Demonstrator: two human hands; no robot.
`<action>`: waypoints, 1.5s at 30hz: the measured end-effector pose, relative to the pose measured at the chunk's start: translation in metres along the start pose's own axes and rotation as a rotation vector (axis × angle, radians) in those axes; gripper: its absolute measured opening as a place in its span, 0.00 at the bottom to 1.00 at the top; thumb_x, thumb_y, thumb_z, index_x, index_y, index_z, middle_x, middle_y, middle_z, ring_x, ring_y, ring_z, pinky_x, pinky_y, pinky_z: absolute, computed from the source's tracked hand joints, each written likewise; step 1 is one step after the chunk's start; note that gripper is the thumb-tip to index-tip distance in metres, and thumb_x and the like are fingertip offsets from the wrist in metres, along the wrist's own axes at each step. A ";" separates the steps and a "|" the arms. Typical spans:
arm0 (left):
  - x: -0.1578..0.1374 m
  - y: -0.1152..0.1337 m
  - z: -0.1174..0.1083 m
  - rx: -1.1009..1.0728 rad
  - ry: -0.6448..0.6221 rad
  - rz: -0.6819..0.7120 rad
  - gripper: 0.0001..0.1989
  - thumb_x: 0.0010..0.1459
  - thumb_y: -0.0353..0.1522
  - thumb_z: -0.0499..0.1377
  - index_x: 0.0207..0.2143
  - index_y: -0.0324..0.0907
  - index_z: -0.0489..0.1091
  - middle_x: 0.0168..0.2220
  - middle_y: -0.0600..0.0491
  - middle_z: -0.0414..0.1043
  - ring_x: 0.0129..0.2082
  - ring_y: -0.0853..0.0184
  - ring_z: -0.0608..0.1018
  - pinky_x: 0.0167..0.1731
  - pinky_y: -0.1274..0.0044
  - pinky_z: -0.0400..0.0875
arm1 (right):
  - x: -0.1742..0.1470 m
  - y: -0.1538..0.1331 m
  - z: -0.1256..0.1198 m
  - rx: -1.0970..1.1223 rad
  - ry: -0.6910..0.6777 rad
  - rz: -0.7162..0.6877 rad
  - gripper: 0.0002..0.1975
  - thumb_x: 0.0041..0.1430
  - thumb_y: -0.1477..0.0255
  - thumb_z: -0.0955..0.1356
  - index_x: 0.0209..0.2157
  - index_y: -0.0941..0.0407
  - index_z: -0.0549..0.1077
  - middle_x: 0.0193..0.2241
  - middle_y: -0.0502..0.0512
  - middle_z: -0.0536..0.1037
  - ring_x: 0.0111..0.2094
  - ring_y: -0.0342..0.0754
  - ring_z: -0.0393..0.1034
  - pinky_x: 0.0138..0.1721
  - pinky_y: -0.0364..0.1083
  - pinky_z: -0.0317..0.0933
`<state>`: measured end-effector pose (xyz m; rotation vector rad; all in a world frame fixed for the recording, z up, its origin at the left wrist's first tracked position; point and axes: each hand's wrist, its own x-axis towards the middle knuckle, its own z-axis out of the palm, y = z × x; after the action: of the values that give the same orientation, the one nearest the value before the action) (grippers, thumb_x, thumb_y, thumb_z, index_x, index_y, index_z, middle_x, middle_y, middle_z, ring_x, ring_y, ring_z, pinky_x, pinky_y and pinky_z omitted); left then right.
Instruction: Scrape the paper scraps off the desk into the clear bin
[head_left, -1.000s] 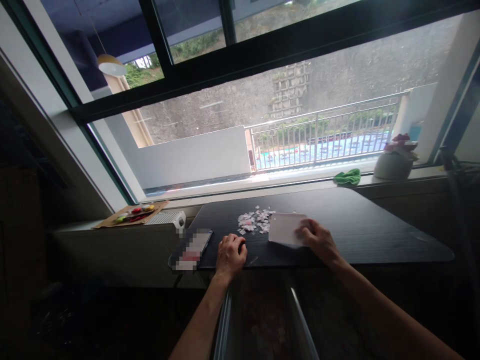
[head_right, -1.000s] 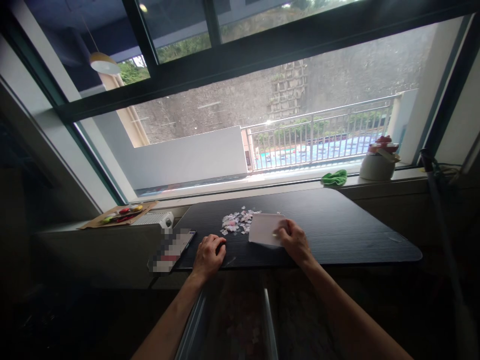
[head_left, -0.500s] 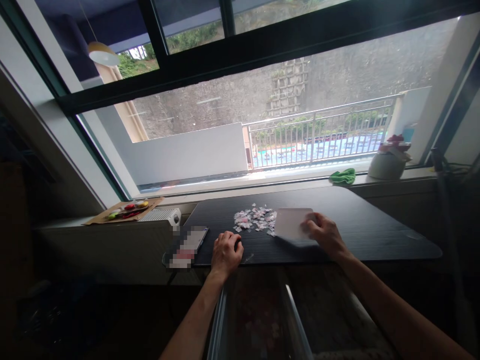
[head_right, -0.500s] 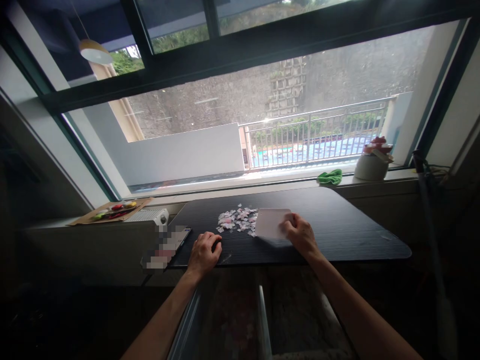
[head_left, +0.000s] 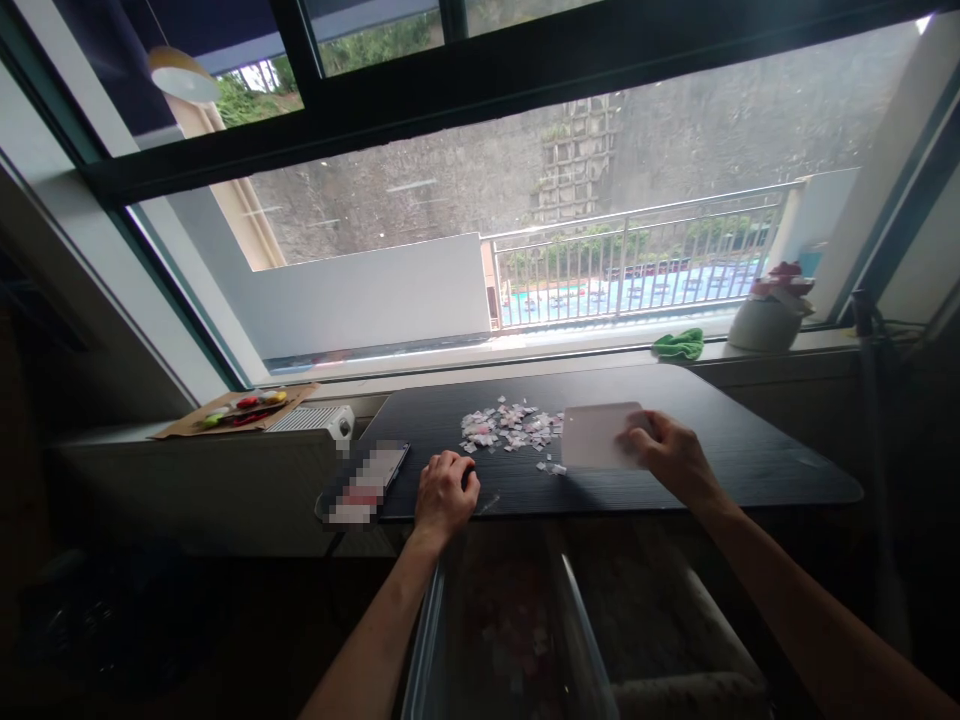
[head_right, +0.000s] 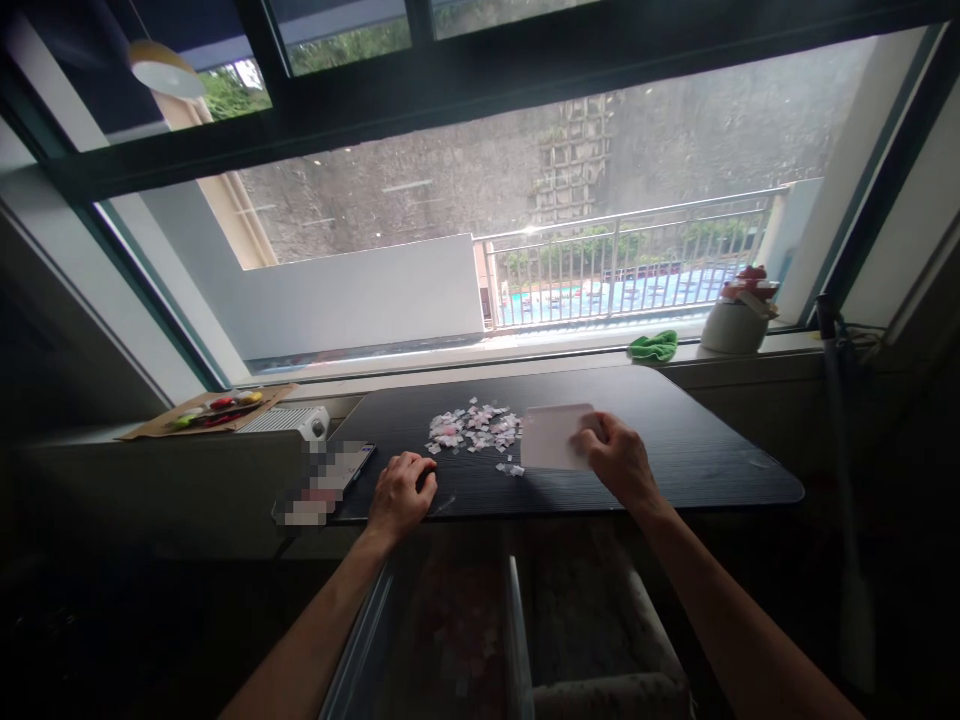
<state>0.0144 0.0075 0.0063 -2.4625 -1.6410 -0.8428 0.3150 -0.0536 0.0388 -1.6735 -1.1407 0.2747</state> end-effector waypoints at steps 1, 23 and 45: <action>0.000 0.000 0.000 0.002 -0.003 -0.001 0.10 0.57 0.31 0.53 0.39 0.44 0.72 0.40 0.50 0.71 0.43 0.62 0.70 0.46 0.69 0.65 | 0.001 -0.001 0.000 0.014 0.002 -0.010 0.14 0.47 0.67 0.63 0.35 0.57 0.73 0.27 0.55 0.77 0.28 0.49 0.71 0.27 0.45 0.63; 0.000 0.000 0.000 0.015 -0.001 0.002 0.11 0.57 0.32 0.52 0.39 0.43 0.72 0.40 0.50 0.71 0.43 0.61 0.71 0.44 0.68 0.66 | -0.009 0.003 -0.015 0.068 -0.065 -0.001 0.17 0.49 0.65 0.63 0.39 0.58 0.72 0.32 0.57 0.78 0.31 0.51 0.73 0.29 0.46 0.65; -0.001 0.001 -0.002 0.011 0.006 0.005 0.10 0.57 0.32 0.53 0.38 0.44 0.72 0.40 0.49 0.72 0.42 0.61 0.71 0.44 0.69 0.66 | -0.015 -0.008 -0.024 -0.128 0.012 -0.080 0.16 0.49 0.65 0.63 0.37 0.57 0.74 0.28 0.55 0.78 0.29 0.50 0.71 0.28 0.46 0.63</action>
<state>0.0140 0.0058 0.0083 -2.4538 -1.6325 -0.8373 0.3184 -0.0802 0.0502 -1.7335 -1.2352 0.1430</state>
